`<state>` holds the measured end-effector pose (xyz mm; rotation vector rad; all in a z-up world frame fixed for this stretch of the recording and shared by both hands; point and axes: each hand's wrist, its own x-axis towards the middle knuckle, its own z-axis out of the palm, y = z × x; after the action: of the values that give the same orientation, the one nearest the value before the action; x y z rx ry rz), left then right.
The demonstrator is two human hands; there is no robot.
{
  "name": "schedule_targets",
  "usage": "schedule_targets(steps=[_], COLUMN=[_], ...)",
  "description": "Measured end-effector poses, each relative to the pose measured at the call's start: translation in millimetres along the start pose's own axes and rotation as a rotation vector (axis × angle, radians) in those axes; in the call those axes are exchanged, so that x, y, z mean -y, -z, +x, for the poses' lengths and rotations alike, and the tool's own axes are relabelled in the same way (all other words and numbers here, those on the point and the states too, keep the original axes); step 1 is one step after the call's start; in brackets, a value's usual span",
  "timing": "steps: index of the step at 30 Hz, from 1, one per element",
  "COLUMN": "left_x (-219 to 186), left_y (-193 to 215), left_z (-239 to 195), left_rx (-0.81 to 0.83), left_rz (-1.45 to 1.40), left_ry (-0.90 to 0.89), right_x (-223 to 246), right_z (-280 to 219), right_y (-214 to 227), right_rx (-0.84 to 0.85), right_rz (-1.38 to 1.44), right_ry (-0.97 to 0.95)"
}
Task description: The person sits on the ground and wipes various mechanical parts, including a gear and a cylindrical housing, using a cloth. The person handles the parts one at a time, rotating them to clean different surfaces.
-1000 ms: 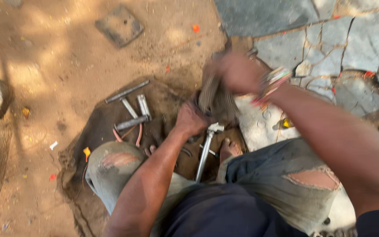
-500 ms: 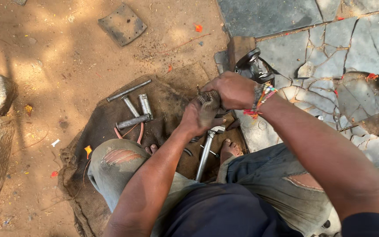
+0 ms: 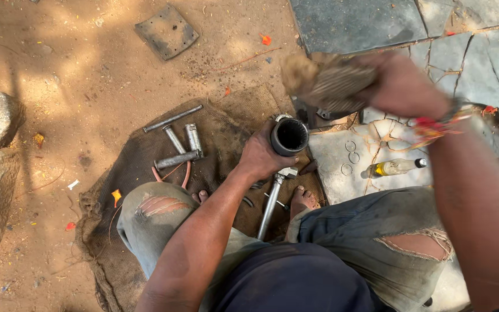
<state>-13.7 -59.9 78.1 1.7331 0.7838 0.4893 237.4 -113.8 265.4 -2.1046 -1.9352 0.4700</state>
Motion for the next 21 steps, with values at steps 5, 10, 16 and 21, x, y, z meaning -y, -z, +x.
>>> schedule_targets(steps=[5,10,16,21], left_x=[7,6,1,6], left_y=[-9,-6,1,-3], left_z=[1,9,4,2], left_rx=[0.063,0.128,0.003,0.011], left_rz=[-0.17,0.114,-0.027,0.002], left_ry=[0.09,0.104,-0.037,-0.083], right_x=[11,-23,-1,55], right_z=[8,13,-45,-59], right_y=[-124,-84,5,-48], right_rx=[0.039,-0.192,-0.387,-0.16], right_rz=[-0.209,-0.247,0.25,0.08], right_ry=[0.203,0.003,-0.067,0.199])
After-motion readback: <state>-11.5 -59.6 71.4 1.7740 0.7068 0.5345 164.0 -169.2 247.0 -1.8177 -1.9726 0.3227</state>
